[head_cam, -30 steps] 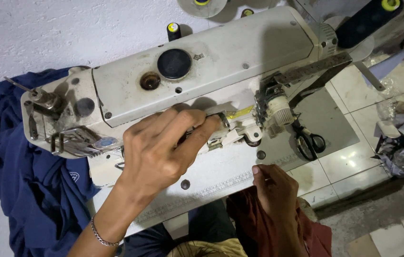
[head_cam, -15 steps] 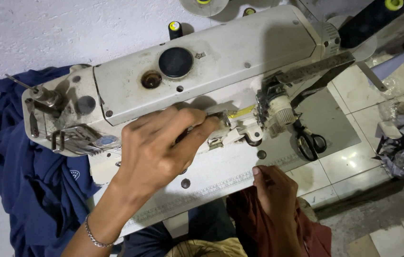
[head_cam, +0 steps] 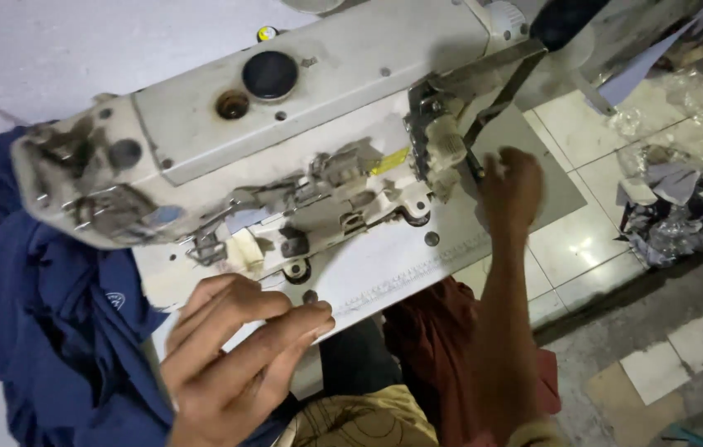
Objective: The person threads a sewing machine by hand, guiding the thread through the tension assembly and needle area. They use scissors to cut the thread and adjust the thread path multiple times to ensure it is properly seated.
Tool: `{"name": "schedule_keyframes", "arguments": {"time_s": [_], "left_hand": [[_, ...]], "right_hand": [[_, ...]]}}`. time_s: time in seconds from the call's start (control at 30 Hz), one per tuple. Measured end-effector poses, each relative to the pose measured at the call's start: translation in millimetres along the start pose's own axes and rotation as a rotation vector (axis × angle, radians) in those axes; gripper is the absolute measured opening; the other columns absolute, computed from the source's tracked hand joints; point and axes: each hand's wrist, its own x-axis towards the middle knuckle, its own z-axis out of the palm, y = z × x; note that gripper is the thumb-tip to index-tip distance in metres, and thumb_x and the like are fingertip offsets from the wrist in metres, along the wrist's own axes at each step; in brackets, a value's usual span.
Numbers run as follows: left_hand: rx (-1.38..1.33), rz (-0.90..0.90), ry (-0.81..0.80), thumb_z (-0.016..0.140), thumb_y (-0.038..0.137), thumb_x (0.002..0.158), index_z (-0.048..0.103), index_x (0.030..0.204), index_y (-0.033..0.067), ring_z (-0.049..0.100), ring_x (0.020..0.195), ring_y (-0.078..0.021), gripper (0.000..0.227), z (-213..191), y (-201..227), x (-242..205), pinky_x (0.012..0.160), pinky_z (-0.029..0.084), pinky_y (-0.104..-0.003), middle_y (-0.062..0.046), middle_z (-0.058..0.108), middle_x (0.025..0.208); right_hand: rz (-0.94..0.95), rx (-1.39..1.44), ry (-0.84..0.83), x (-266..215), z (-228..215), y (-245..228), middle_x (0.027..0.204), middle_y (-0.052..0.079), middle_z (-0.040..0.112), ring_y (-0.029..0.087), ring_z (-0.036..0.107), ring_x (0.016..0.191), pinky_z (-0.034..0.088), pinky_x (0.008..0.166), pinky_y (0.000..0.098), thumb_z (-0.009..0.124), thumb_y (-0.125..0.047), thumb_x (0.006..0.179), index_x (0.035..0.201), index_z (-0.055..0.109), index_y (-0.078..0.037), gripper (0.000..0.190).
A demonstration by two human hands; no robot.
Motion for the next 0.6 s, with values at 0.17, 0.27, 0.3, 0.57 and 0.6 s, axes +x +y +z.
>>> {"name": "schedule_keyframes", "arguments": {"time_s": [0.17,0.27,0.3,0.57,0.6], "left_hand": [[-0.123,-0.138,0.153,0.079,0.013,0.085,0.077,0.094,0.0073,0.06,0.074,-0.0202,0.011,13,2,-38,0.08,0.051,-0.037,-0.007,0.064,0.089],[-0.142,-0.194,0.173,0.08,0.014,0.087,0.078,0.099,0.0102,0.061,0.076,-0.0174,0.013,15,-4,-55,0.082,0.05,-0.035,-0.005,0.065,0.089],[-0.125,-0.189,0.153,0.079,0.015,0.088,0.078,0.099,0.0113,0.061,0.08,-0.0177,0.012,13,-6,-57,0.081,0.049,-0.034,-0.004,0.065,0.09],[-0.253,-0.261,0.233,0.077,0.01,0.091,0.078,0.101,0.0069,0.064,0.084,-0.0182,0.011,7,-12,-54,0.079,0.05,-0.031,-0.005,0.068,0.093],[-0.325,-0.338,0.253,0.078,0.009,0.089,0.078,0.101,0.0059,0.064,0.083,-0.0171,0.012,9,-12,-56,0.077,0.051,-0.028,-0.005,0.069,0.092]], "right_hand": [[-0.197,-0.379,-0.226,21,114,59,0.117,0.021,0.061,0.045,0.054,0.107,0.049,0.076,0.0564,0.078,-0.009,0.078,0.128,0.064,-0.003,0.052],[-0.231,-0.336,-0.169,13,80,42,0.096,0.021,0.067,0.043,0.064,0.079,0.044,0.045,0.0489,0.075,0.008,0.066,0.114,0.07,-0.002,0.05],[-0.088,-0.279,-0.224,8,55,28,0.103,0.022,0.065,0.041,0.065,0.08,0.05,0.052,0.051,0.06,0.009,0.08,0.123,0.064,-0.002,0.044],[0.0,0.323,0.285,-113,-69,28,0.075,0.011,0.064,0.022,0.057,0.067,0.045,0.063,0.0425,0.063,-0.016,0.121,0.086,0.059,-0.002,0.037],[0.216,0.428,0.037,-137,-93,-8,0.072,0.008,0.063,0.019,0.055,0.062,0.044,0.054,0.037,0.059,-0.021,0.114,0.086,0.061,-0.006,0.031]]}}
